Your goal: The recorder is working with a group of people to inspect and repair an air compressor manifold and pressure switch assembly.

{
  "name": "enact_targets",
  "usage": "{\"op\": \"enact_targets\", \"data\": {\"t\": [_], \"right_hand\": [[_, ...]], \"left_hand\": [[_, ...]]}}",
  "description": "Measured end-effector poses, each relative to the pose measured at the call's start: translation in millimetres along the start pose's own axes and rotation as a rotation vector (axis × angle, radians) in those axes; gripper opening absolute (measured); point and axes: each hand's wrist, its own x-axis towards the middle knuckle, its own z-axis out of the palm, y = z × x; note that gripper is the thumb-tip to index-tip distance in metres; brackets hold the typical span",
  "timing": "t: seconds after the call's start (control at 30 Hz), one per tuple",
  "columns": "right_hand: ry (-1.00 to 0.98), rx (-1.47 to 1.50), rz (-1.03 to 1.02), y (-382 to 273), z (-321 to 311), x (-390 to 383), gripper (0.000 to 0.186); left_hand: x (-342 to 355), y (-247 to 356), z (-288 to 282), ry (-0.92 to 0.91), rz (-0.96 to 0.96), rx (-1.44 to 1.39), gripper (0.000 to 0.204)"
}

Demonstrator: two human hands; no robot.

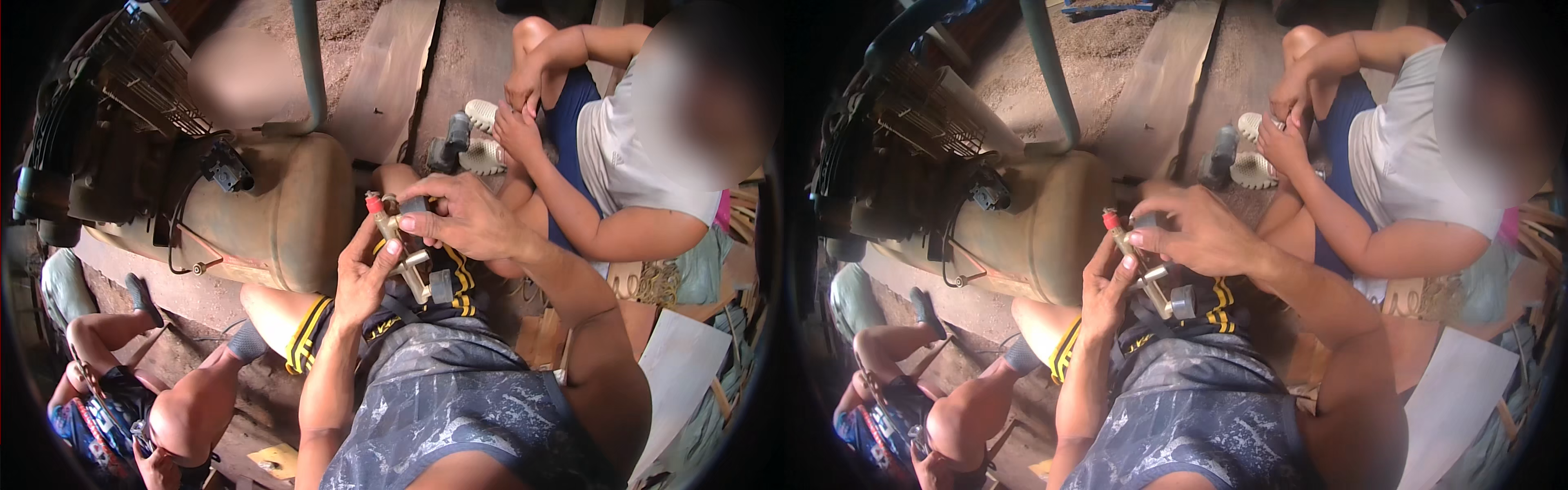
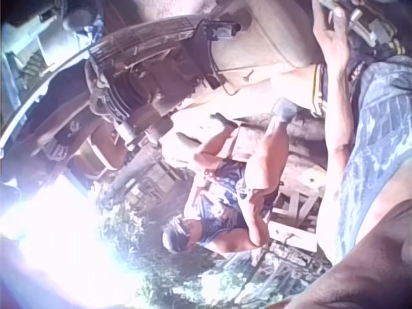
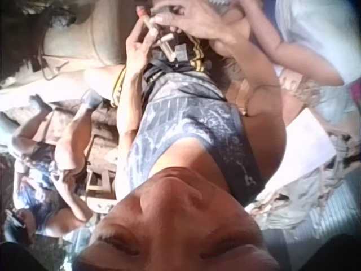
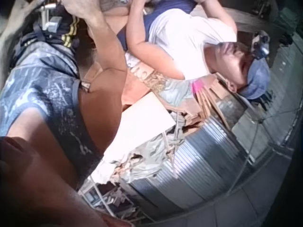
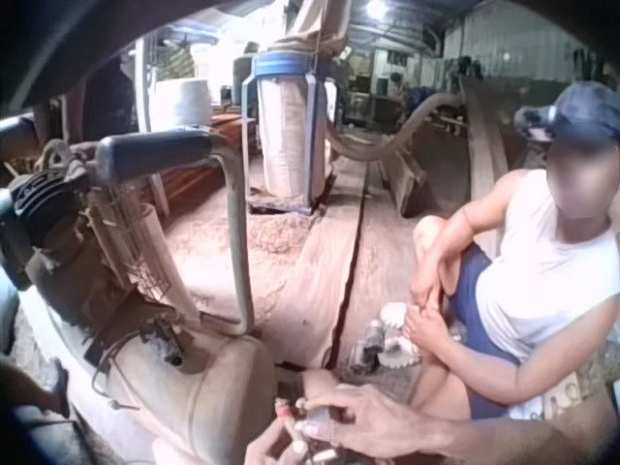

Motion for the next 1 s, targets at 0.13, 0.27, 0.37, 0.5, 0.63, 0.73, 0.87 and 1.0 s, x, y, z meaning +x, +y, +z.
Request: {"op": "enact_targets", "data": {"t": [0.13, 0.27, 0.37, 0.5, 0.63, 0.73, 0.87, 1.0], "right_hand": [[0.098, -0.372, -0.185, -3, 1, 7, 0.043], [0.068, -0.454, -0.228, 2, 1, 19, 0.046], [0.047, -0.612, -0.23, 3, 1, 30, 0.055], [0.065, -0.704, -0.233, 0, -1, 37, 0.059], [-0.114, -0.691, -0.127, 2, -10, 41, 0.058], [-0.145, -0.67, -0.264, 8, -14, 39, 0.057], [-0.278, -0.585, -0.179, 14, -21, 35, 0.058], [-0.314, -0.529, -0.147, 14, -29, 23, 0.06]], "left_hand": [[3, -3, -6, -0.046, 0.049, -0.126, 0.061], [8, -8, -8, 0.001, -0.055, -0.257, 0.057], [11, -11, -8, -0.051, -0.098, -0.326, 0.057], [13, -16, -5, 0.056, -0.196, -0.403, 0.052], [11, -12, -3, 0.043, -0.226, -0.439, 0.042], [8, -5, -2, -0.014, -0.207, -0.392, 0.036], [2, 4, 5, 0.022, -0.267, -0.39, 0.039], [-1, 14, 12, 0.04, -0.308, -0.28, 0.038]]}}
